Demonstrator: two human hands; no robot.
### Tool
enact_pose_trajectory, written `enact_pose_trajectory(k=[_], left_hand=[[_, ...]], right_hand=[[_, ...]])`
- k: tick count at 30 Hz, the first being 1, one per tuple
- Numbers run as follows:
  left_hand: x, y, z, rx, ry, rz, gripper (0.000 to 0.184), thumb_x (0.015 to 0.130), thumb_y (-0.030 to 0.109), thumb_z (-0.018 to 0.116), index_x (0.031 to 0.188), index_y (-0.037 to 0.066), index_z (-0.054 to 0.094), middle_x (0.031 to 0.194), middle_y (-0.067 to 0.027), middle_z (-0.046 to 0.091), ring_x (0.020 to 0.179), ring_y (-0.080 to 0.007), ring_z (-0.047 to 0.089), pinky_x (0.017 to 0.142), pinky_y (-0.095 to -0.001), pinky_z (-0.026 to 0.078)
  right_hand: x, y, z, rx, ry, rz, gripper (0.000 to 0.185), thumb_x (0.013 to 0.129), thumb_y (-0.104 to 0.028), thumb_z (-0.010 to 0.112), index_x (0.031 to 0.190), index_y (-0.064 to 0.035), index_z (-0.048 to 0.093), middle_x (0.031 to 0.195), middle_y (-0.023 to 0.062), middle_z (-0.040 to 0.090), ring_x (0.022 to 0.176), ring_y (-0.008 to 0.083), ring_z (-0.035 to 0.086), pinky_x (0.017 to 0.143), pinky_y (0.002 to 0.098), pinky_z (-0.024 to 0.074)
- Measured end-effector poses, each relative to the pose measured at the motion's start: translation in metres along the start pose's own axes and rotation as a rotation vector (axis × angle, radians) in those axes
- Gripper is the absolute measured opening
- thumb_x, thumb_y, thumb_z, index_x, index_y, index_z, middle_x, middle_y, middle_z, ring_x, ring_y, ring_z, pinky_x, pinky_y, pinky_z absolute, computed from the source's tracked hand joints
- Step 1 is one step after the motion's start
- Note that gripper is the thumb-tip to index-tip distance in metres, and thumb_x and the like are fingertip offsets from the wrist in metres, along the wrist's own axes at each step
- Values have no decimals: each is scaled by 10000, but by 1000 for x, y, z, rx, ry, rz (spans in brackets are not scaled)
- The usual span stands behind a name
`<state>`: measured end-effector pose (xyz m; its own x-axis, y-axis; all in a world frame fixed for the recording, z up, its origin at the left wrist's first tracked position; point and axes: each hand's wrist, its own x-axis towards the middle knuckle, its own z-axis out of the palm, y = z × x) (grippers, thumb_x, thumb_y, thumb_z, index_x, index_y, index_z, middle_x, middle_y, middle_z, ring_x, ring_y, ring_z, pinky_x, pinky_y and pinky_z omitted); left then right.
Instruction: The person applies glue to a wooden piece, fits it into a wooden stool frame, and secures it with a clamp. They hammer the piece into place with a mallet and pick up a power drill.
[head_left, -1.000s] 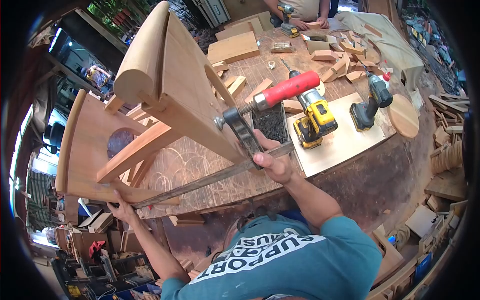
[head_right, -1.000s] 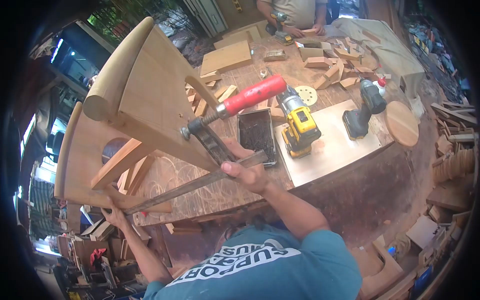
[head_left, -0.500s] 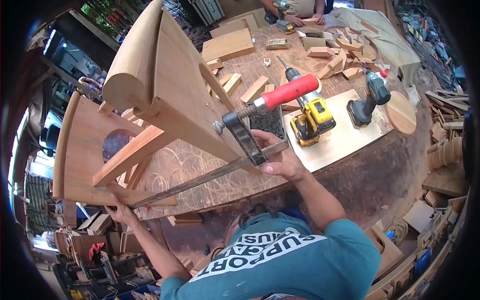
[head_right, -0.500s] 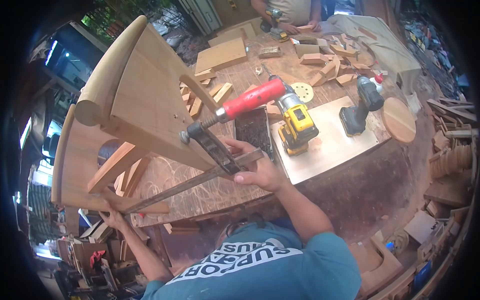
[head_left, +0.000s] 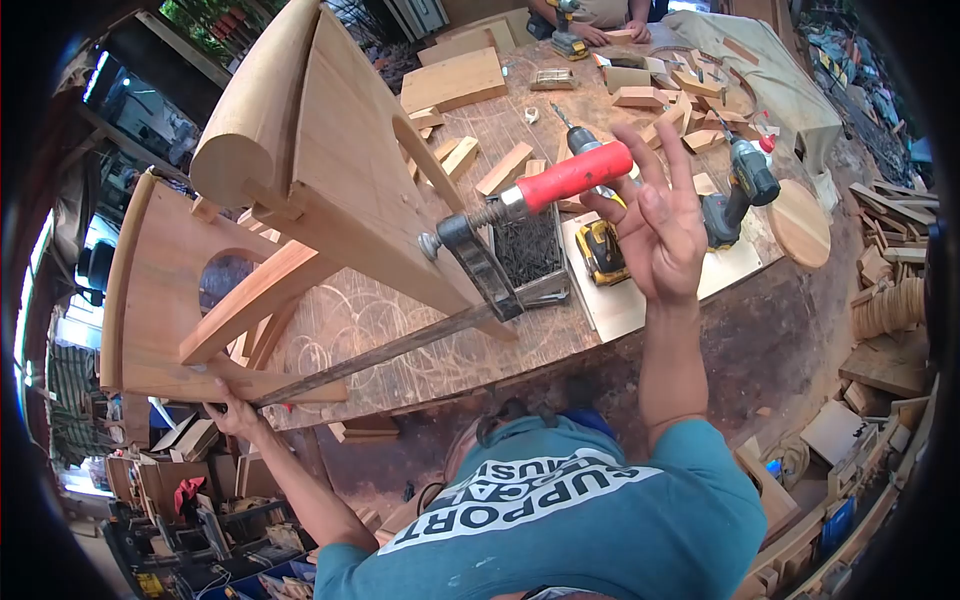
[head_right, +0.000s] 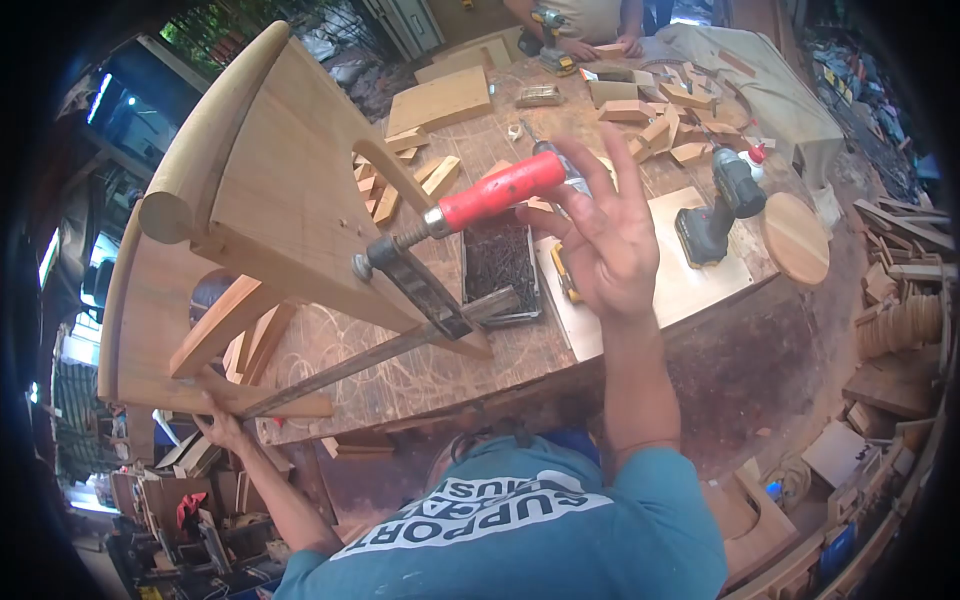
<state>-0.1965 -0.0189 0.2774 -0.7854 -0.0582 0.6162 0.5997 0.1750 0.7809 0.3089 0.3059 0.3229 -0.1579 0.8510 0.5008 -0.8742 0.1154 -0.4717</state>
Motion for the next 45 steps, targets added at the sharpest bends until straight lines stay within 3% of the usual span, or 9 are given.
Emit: enact_pose_trajectory(k=[10, 17, 21, 23, 27, 32, 36, 41, 45], left_hand=[[10, -17, -5, -19, -22, -30, 788, 812, 389, 806, 1349, -91, 486, 1249, -217, 600, 1034, -241, 604, 895, -373, 526], [26, -54, -15, 85, -2, -30, 715, 829, 350, 801, 1322, -79, 512, 1240, -202, 603, 1018, -226, 593, 893, -372, 524], [13, -26, -7, 64, 22, -51, 711, 834, 369, 792, 1325, -61, 513, 1246, -196, 604, 1025, -228, 588, 897, -378, 518], [12, -23, -3, 46, 12, -28, 738, 843, 376, 781, 1354, -67, 487, 1261, -199, 597, 1058, -232, 583, 932, -377, 499], [3, -9, -4, 42, -2, 8, 747, 857, 365, 769, 1371, -80, 461, 1280, -211, 583, 1099, -228, 571, 974, -368, 470], [5, -14, 2, -42, 33, 42, 740, 844, 361, 781, 1330, -115, 490, 1241, -222, 609, 1050, -234, 594, 911, -366, 508], [2, -7, 2, 61, 64, -2, 721, 849, 353, 779, 1335, -98, 496, 1263, -203, 599, 1085, -226, 570, 977, -356, 457], [-3, 9, 6, 96, 90, -45, 782, 818, 405, 794, 1343, -93, 499, 1278, -218, 600, 1083, -242, 589, 977, -357, 454], [-7, 20, 7, 87, 80, -97, 768, 819, 407, 791, 1338, -85, 510, 1253, -216, 619, 1056, -236, 606, 957, -355, 467]], right_hand=[[22, -2, -7, -501, -158, -26, 489, 905, -314, 696, 1189, 60, 561, 973, 156, 668, 832, 212, 701, 738, 338, 622], [32, -17, 4, -673, -124, 187, 459, 895, -452, 676, 912, -2, 585, 662, 54, 626, 488, 89, 604, 416, 203, 469], [44, -33, 13, -952, -215, 258, 404, 856, -426, 741, 861, -32, 650, 711, 41, 598, 559, 132, 599, 507, 271, 479], [53, -38, 16, -1308, -635, -266, 403, 830, -433, 748, 913, -50, 655, 772, 74, 595, 681, 217, 619, 610, 310, 477], [68, -46, 26, -1627, -1013, -570, 424, 791, -380, 777, 995, -30, 651, 914, 102, 615, 759, 278, 617, 646, 358, 481], [91, -51, 40, -1293, -1063, 153, 259, 884, -261, 710, 979, -20, 697, 642, 86, 592, 597, 228, 595, 583, 338, 456], [120, -46, 57, -1370, -916, 907, 366, 882, -371, 726, 833, -14, 660, 649, -24, 548, 646, 107, 543, 606, 284, 464], [90, -49, 62, -1359, -868, 381, 458, 703, -288, 884, 990, -24, 644, 877, 43, 632, 831, 172, 594, 738, 318, 469], [91, -52, 52, -1450, -886, 376, 413, 726, -238, 869, 1006, -8, 671, 866, 35, 634, 833, 138, 586, 737, 297, 465]])
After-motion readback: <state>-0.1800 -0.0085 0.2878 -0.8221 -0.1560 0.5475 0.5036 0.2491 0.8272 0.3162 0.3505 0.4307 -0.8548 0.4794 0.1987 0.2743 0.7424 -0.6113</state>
